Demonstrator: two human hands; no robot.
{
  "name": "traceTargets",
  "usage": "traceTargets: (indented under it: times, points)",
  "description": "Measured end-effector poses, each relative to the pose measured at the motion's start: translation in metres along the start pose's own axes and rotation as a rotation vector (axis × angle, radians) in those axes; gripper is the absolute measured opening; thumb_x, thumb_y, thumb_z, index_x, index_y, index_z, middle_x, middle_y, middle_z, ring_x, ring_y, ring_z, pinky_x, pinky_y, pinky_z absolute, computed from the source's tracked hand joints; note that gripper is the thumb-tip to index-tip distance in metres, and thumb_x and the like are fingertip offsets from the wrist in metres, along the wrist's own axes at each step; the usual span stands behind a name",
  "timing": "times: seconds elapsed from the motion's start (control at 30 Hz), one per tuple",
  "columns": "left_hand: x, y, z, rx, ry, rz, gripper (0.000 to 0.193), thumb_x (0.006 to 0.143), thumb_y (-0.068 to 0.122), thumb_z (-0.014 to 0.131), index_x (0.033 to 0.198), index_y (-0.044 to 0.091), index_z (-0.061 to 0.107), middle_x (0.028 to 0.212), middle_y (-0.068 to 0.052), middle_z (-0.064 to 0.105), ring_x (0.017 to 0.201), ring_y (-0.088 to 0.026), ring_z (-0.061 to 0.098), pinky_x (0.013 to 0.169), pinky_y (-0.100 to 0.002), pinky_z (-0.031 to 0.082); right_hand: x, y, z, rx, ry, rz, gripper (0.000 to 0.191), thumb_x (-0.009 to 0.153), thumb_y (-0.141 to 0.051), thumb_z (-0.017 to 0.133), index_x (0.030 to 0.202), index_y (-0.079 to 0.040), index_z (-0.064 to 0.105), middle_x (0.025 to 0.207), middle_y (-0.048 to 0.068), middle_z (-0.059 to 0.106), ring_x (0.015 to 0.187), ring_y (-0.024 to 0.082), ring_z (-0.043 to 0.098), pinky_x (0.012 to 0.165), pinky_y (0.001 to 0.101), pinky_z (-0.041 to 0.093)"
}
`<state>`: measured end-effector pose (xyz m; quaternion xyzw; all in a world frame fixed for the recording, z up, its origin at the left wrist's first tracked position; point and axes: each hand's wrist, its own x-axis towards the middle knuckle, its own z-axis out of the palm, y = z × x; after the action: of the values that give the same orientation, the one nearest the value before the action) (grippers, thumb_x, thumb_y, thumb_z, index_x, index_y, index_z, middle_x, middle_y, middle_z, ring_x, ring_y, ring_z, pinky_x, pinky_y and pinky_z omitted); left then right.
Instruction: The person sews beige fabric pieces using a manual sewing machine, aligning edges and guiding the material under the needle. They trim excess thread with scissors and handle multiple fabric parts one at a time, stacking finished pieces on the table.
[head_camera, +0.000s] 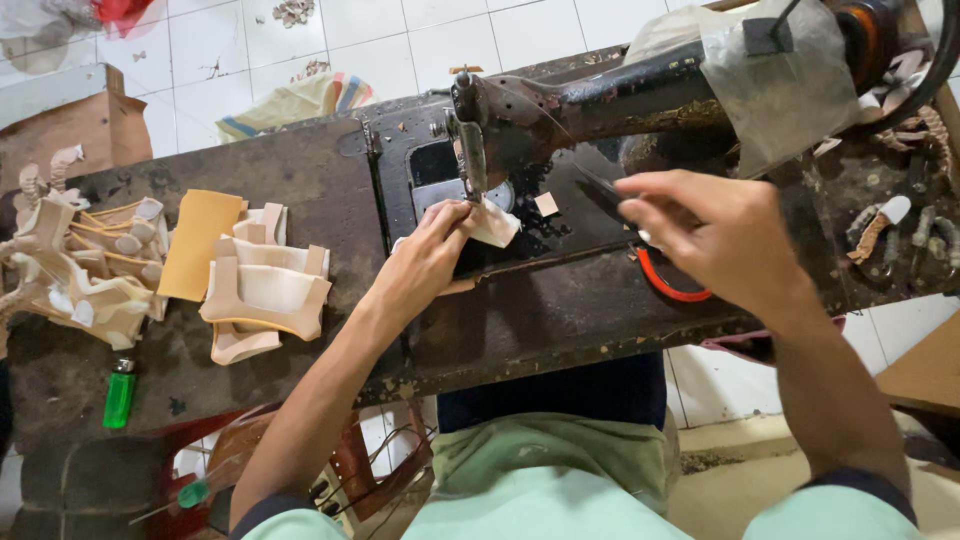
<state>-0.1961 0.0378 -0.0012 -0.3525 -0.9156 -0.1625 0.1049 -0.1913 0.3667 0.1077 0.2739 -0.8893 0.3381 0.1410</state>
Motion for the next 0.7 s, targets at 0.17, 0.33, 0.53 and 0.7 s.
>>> traceTargets:
  times: [0.17,0.33,0.53,0.7]
  points:
    - [0.003,-0.004,0.003,-0.027,0.005,-0.013,0.084,0.060,0.026,0.092,0.127,-0.008,0.057,0.135,-0.017,0.053,0.131,-0.035,0.051,0.092,-0.038,0.058,-0.010,0.000,-0.027,-0.018,0.097,0.084,0.022,0.101,-0.012,0.077,0.122,-0.006,0.074,0.097,0.010,0.076,0.075,0.010,0.071,0.063,0.0238,0.054]
    - [0.004,-0.009,0.011,-0.073,0.022,-0.009,0.078,0.061,0.023,0.087,0.125,-0.010,0.057,0.131,-0.019,0.053,0.127,-0.037,0.052,0.090,-0.040,0.058,-0.030,0.056,-0.035,-0.124,0.330,0.040,0.010,0.104,-0.005,0.071,0.106,0.003,0.076,0.084,0.013,0.074,0.055,0.016,0.060,0.047,0.0293,0.039]
    - [0.007,-0.012,0.023,-0.025,0.127,-0.034,0.022,0.096,-0.003,0.062,0.118,-0.007,0.059,0.132,-0.020,0.055,0.123,-0.034,0.061,0.094,-0.037,0.059,-0.032,0.179,-0.050,-0.589,0.329,0.374,0.027,0.113,-0.020,0.063,0.093,-0.003,0.071,0.072,0.009,0.057,0.059,0.018,0.055,0.052,0.0338,0.037]
    - [0.013,-0.015,0.024,-0.148,0.163,-0.033,0.025,0.092,-0.008,0.058,0.117,-0.006,0.059,0.140,-0.026,0.053,0.129,-0.040,0.057,0.105,-0.043,0.054,-0.001,0.238,-0.066,-0.594,0.240,0.323,0.024,0.114,-0.018,0.065,0.097,-0.003,0.068,0.085,0.013,0.057,0.073,0.022,0.057,0.064,0.0363,0.041]
